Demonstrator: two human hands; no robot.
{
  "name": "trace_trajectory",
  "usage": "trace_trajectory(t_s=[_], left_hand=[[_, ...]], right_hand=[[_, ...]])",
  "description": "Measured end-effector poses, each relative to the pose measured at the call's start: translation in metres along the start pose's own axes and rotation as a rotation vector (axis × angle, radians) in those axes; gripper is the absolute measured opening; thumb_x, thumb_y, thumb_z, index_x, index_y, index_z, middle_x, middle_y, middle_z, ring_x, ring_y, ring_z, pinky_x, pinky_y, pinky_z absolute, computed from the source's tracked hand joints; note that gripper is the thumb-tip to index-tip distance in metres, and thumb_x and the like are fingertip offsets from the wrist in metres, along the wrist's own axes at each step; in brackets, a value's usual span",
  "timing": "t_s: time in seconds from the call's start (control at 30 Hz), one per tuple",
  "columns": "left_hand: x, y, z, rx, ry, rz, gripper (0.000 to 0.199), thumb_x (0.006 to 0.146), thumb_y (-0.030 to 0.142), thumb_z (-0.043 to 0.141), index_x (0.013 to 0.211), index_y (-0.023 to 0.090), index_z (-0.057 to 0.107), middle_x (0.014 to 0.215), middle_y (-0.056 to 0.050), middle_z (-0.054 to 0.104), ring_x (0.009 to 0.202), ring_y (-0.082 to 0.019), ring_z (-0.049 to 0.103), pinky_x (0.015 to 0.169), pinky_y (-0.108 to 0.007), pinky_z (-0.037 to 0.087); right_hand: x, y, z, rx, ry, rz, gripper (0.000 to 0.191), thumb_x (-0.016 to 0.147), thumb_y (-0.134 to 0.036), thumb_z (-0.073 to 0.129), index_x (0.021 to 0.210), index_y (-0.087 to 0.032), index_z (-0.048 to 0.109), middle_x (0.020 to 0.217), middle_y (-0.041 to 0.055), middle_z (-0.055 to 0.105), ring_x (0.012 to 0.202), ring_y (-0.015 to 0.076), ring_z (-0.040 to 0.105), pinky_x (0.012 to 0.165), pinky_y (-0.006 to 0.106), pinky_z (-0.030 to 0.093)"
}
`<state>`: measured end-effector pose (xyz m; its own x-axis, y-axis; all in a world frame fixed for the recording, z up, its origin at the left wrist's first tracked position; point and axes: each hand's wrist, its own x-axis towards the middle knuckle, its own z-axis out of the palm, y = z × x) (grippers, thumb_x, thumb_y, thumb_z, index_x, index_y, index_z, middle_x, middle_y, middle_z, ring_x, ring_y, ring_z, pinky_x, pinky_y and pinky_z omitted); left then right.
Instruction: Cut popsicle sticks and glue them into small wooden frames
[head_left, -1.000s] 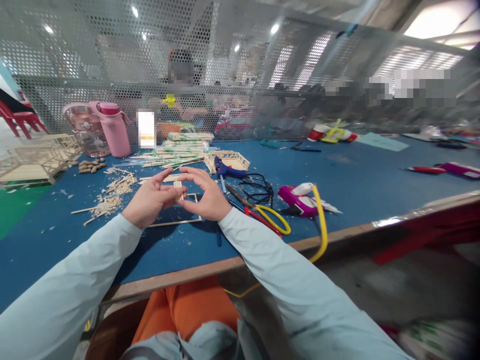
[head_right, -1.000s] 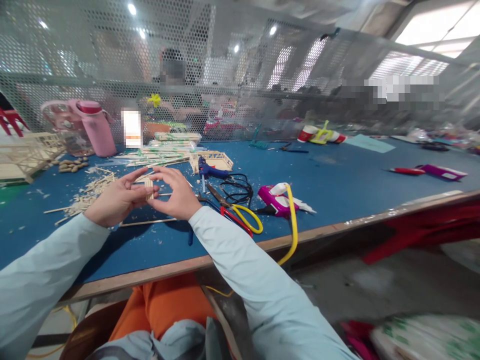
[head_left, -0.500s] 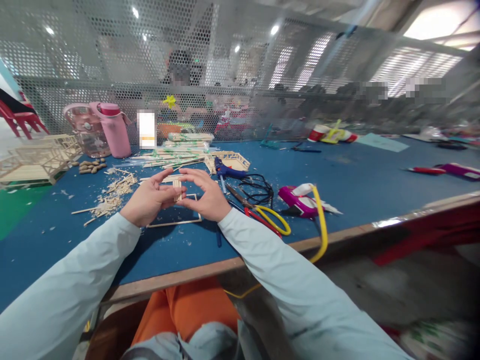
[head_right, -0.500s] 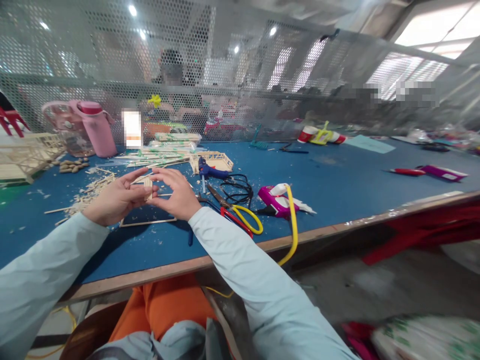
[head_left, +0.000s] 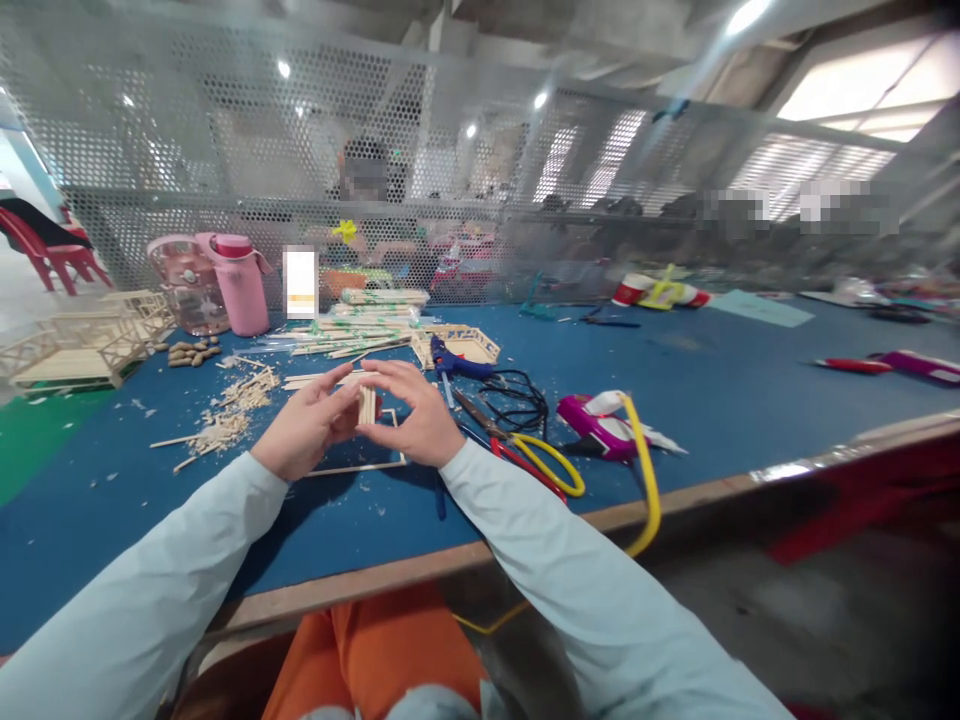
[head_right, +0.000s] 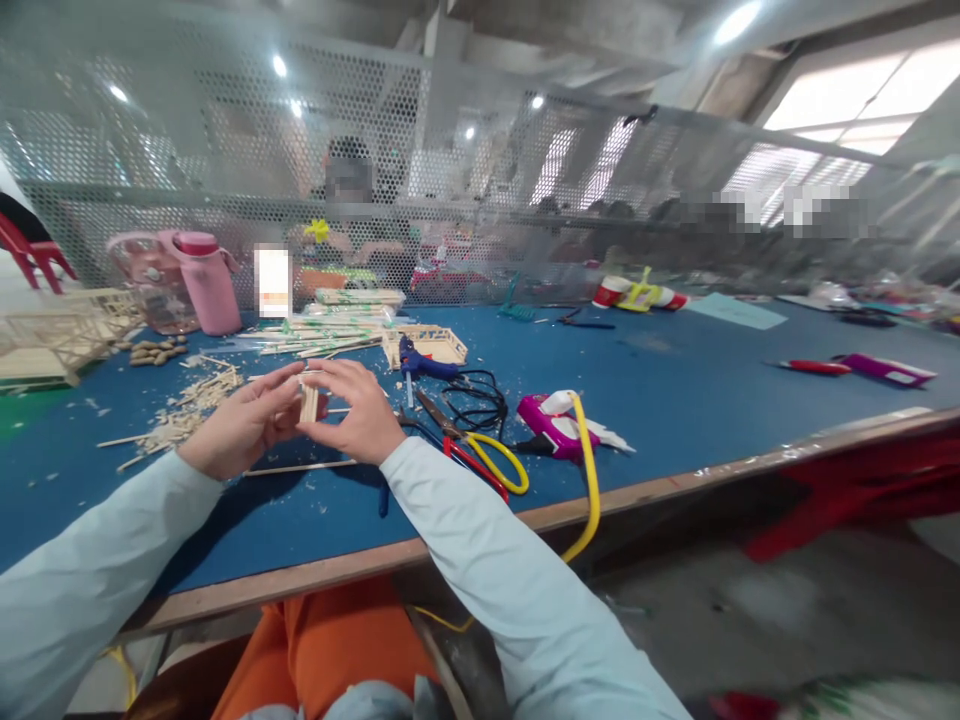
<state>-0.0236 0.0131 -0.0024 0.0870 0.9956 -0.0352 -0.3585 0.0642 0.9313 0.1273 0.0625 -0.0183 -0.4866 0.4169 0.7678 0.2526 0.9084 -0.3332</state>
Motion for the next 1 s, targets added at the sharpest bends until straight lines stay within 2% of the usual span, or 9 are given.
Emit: trace_trajectory(t_s=[0.07,0.2,0.33,0.6,0.73,0.87,1.0], left_hand=[[-0.0014,-0.0002,0.0000,-0.052,0.028,-0.020,0.063,0.073,0.022,0.063,0.130,0.013,0.037,0.072,-0.005,0.068,0.067,-0.016,0.065,0.062,-0.027,0.051],[-0.0047,-0.0012,-0.0007,-0.053,-0.006,0.001,0.081,0.066,0.013,0.068,0.135,0.013,0.027,0.068,-0.001,0.066,0.068,-0.015,0.065,0.064,-0.025,0.051],[-0.0053,-0.0034,-0.0016,-0.019,-0.044,0.028,0.091,0.063,0.014,0.072,0.138,0.014,0.020,0.066,0.000,0.066,0.070,-0.017,0.066,0.065,-0.026,0.050],[-0.0051,-0.0022,-0.0031,0.008,-0.086,0.080,0.090,0.063,0.016,0.073,0.137,0.017,0.022,0.068,-0.001,0.068,0.069,-0.016,0.066,0.054,-0.020,0.047],[-0.0055,-0.0011,-0.0033,0.041,-0.068,0.078,0.092,0.062,0.018,0.074,0.138,0.018,0.022,0.066,-0.001,0.068,0.071,-0.017,0.066,0.052,-0.018,0.046],[-0.0065,-0.0010,-0.0015,0.128,-0.071,0.135,0.096,0.063,0.023,0.072,0.140,0.018,0.015,0.064,0.000,0.067,0.064,-0.015,0.064,0.058,-0.024,0.048],[-0.0086,-0.0002,0.0019,0.209,-0.089,0.199,0.098,0.064,0.024,0.070,0.141,0.014,0.009,0.053,0.006,0.061,0.052,-0.009,0.056,0.057,-0.023,0.046]], right_hand=[[-0.0002,-0.0010,-0.0008,-0.013,0.002,0.002,0.042,0.062,-0.028,0.070,0.102,-0.019,0.059,0.116,0.0100,0.059,0.110,0.0214,0.051,0.096,0.040,0.037],[-0.0008,-0.0027,0.0000,-0.008,-0.027,-0.035,0.039,0.063,-0.026,0.069,0.100,-0.021,0.060,0.117,0.0077,0.059,0.109,0.0201,0.051,0.095,0.039,0.037],[-0.0010,-0.0022,0.0017,0.021,-0.041,-0.061,0.036,0.064,-0.026,0.070,0.099,-0.021,0.060,0.118,0.0079,0.058,0.111,0.0196,0.049,0.097,0.038,0.036],[-0.0031,0.0031,0.0048,0.111,-0.088,0.010,0.050,0.062,-0.033,0.074,0.109,-0.024,0.059,0.125,0.0072,0.053,0.118,0.0199,0.045,0.100,0.040,0.033],[-0.0039,0.0044,0.0066,0.141,-0.085,0.006,0.058,0.062,-0.035,0.074,0.116,-0.024,0.055,0.125,0.0080,0.053,0.117,0.0195,0.046,0.100,0.040,0.033],[-0.0037,0.0051,0.0070,0.138,-0.089,-0.004,0.055,0.061,-0.036,0.074,0.113,-0.024,0.058,0.121,0.0083,0.057,0.115,0.0196,0.048,0.098,0.040,0.036],[-0.0036,0.0056,0.0074,0.127,-0.092,-0.019,0.051,0.061,-0.034,0.075,0.109,-0.023,0.059,0.118,0.0087,0.059,0.114,0.0196,0.049,0.098,0.040,0.036]])
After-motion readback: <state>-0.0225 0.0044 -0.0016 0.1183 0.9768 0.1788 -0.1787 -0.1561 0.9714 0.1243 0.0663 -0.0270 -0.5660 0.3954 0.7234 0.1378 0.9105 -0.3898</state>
